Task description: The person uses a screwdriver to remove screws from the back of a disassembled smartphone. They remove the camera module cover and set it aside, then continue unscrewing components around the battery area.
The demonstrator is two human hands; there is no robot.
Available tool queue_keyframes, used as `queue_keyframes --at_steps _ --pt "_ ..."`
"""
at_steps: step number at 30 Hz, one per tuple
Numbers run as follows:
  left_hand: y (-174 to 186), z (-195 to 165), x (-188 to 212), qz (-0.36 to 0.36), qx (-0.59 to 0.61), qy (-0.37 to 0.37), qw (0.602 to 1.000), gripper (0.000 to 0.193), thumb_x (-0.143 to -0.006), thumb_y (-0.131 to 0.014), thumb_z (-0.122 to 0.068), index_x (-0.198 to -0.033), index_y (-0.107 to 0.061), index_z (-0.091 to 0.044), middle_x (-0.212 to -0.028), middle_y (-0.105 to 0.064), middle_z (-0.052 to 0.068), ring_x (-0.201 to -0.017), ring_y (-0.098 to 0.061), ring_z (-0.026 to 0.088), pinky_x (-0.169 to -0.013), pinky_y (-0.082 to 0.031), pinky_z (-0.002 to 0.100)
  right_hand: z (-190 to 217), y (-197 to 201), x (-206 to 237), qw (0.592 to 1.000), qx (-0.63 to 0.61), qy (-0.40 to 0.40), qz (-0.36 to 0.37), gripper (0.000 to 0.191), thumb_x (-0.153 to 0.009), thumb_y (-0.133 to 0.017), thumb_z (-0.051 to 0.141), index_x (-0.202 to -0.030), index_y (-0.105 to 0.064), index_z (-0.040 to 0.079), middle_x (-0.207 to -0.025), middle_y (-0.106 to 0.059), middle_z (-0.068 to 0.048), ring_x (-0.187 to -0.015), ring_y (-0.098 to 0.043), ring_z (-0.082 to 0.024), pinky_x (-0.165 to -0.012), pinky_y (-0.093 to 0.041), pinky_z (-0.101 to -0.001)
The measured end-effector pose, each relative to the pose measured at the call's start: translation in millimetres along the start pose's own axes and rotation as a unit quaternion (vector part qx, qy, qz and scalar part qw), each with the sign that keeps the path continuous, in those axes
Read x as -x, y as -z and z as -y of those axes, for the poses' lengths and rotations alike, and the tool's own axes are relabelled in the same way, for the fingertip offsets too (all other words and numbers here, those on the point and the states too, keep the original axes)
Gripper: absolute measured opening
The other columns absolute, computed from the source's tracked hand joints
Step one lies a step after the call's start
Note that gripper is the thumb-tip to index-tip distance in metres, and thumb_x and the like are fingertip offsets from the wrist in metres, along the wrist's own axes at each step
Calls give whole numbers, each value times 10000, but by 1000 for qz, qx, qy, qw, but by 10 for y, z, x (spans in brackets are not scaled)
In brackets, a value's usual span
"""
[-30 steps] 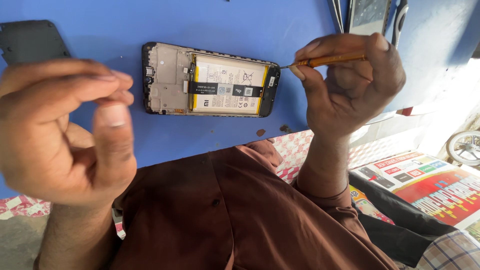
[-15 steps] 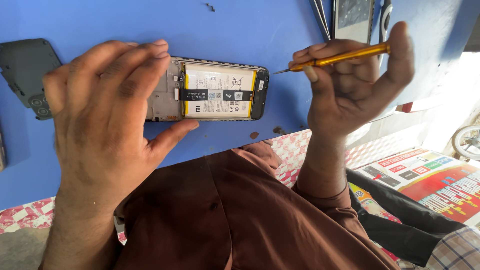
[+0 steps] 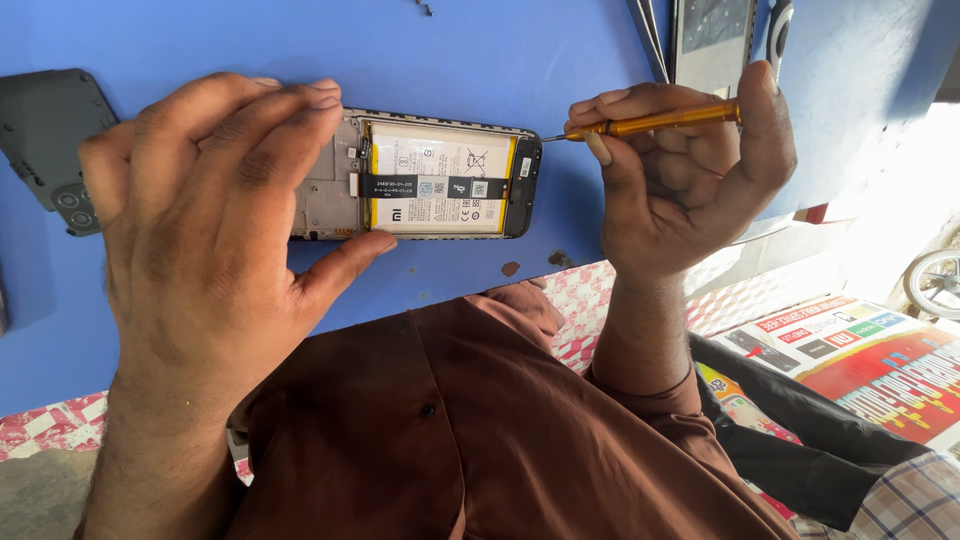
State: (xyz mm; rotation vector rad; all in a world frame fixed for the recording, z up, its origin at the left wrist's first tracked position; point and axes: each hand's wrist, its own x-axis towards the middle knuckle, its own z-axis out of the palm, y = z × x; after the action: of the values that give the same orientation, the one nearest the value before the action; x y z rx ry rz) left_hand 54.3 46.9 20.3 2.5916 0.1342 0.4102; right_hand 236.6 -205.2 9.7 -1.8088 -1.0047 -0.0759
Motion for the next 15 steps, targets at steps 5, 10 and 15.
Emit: queue_keyframes --at_steps 5,10,15 --pt "4 4 11 -3 -1 -1 1000 724 -889 -869 -476 -1391 -604 -26 -1358 -695 52 -1364 -505 213 -1114 -330 436 0 0 -11 1000 1 2 3 750 -1143 -652 -96 -1632 -177 216 -1173 -654 -254 -947 -778 -292 -858 -755 -372" --pt "-1 9 32 -5 1 -2 1000 713 -892 -875 -466 -1383 -602 -27 -1364 -697 50 -1364 -507 213 -1082 -330 420 28 4 7 1000 5 1 4 766 -1142 -655 -117 -1633 -175 223 -1171 -653 -252 -925 -751 -291 -861 -752 -371" --pt "-30 24 57 -4 -5 -8 1000 717 -904 -836 -478 -1408 -594 -30 -1391 -689 48 -1392 -498 207 -1108 -331 411 39 6 14 1000 3 4 8 780 -1124 -659 -146 -1623 -182 218 -1167 -655 -258 -949 -780 -300 -853 -746 -368"
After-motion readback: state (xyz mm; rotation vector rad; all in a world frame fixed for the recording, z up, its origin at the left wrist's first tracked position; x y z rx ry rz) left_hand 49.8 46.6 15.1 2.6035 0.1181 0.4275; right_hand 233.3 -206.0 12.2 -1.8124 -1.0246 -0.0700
